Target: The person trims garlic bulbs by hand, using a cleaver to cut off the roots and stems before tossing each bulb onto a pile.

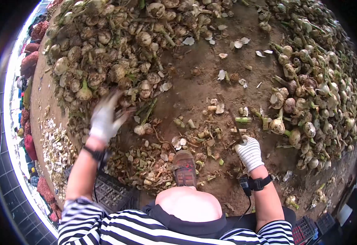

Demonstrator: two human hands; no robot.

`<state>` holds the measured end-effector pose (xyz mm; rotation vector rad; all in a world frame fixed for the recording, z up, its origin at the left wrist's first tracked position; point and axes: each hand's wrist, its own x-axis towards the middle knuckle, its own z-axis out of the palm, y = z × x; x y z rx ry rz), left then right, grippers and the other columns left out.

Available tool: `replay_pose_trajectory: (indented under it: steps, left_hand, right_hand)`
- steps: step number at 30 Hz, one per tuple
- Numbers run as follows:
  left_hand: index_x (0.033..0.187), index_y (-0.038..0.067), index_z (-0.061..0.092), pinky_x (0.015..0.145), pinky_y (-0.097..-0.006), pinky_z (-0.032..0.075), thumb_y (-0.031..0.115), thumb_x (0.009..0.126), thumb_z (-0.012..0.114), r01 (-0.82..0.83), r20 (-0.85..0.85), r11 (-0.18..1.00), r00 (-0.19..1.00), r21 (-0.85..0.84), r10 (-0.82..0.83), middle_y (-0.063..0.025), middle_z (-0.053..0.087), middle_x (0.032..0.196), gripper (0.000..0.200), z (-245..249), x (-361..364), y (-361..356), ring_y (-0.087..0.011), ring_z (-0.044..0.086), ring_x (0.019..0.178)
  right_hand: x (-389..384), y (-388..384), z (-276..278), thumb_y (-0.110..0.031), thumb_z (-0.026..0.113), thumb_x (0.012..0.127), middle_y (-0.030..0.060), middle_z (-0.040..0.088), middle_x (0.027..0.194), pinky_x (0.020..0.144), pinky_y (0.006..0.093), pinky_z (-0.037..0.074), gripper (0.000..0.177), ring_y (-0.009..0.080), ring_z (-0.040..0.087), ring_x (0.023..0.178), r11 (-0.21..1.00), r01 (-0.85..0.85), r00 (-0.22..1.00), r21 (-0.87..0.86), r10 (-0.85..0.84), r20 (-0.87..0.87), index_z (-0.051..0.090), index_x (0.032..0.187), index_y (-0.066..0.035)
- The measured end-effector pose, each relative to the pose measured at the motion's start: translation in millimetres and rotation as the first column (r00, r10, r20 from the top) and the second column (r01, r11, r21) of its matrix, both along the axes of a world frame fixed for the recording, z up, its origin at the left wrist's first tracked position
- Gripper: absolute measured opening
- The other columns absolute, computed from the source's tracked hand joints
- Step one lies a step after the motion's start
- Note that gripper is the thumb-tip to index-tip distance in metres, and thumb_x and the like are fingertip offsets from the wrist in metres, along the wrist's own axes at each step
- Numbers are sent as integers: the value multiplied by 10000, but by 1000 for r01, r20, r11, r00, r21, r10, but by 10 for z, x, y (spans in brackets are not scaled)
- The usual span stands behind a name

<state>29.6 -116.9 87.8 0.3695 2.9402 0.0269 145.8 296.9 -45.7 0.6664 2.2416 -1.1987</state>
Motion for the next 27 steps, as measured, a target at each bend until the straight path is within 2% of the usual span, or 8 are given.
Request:
replay_pose_trajectory:
  steps: [2, 6, 11, 18, 20, 22, 25, 27]
  left_hand:
    - [1358, 101, 352, 1048, -448, 307, 455, 810, 592, 212, -38, 965, 975, -153, -220, -191, 408, 1361, 696, -354, -684, 303, -340, 347, 1290]
    - [1431, 144, 242, 991, -405, 370, 616, 771, 526, -51, 282, 886, 938, -461, 201, -173, 518, 1269, 860, -672, -1540, 711, -343, 503, 1151]
    - [1293, 166, 483, 1062, -485, 226, 607, 791, 482, 148, 388, 882, 921, -447, 42, -164, 550, 1211, 668, -762, -757, 894, -312, 449, 1195]
    - [1268, 160, 502, 979, -470, 401, 364, 684, 741, 34, 345, 944, 926, 329, -154, -182, 474, 1287, 663, -909, 101, 687, -326, 451, 1193]
    - [1236, 96, 517, 920, -420, 464, 263, 729, 722, -399, 372, 335, 917, 854, 144, -168, 574, 1159, 572, -801, -28, 720, -327, 565, 1039]
    - [1105, 64, 561, 808, -435, 511, 259, 746, 706, 24, -315, 903, 941, 429, 124, -177, 620, 1055, 434, -698, -341, 675, -320, 617, 906]
    - [1267, 138, 465, 1010, -495, 336, 466, 775, 594, 42, 245, 965, 969, -260, 24, -167, 557, 1195, 605, -1117, -556, 791, -313, 526, 1107]
    - [1344, 158, 385, 1060, -530, 229, 510, 775, 568, 142, 340, 949, 940, -281, -40, -162, 547, 1213, 693, -1174, -612, 796, -312, 510, 1128]
  right_hand:
    - [-11, 12, 60, -73, 588, 662, 33, 572, 593, 534, 283, 425, 214, 107, 473, 531, 1000, -8, 999, -10, 8, -38, 633, 852, 14]
    - [-83, 82, 210, -73, 596, 695, 28, 607, 636, 544, 264, 430, 217, 94, 499, 563, 998, 29, 1000, 49, -29, 6, 643, 891, 7]
    - [-20, 174, 29, -73, 602, 706, 28, 622, 666, 555, 261, 438, 190, 95, 510, 582, 986, 161, 986, -45, -163, -44, 631, 870, 18]
    - [154, 160, -86, -124, 609, 679, 74, 628, 663, 580, 303, 452, 233, 160, 535, 570, 995, 97, 994, -4, -97, 45, 622, 860, 22]
    - [206, 203, -185, -121, 610, 674, 63, 606, 631, 571, 296, 446, 237, 151, 510, 554, 997, 35, 999, 70, -32, -41, 620, 865, 19]
    - [186, 178, -120, -119, 609, 674, 49, 586, 605, 554, 295, 437, 234, 137, 498, 544, 994, 106, 993, 13, -105, -57, 624, 867, 12]
    - [77, 119, -47, -140, 630, 668, 64, 603, 612, 546, 325, 439, 264, 165, 516, 534, 991, 131, 991, -19, -130, 25, 627, 881, 15]
    - [94, 112, -155, -165, 629, 666, 104, 630, 672, 606, 315, 471, 338, 204, 567, 597, 998, 57, 998, 27, -57, 7, 627, 949, 20]
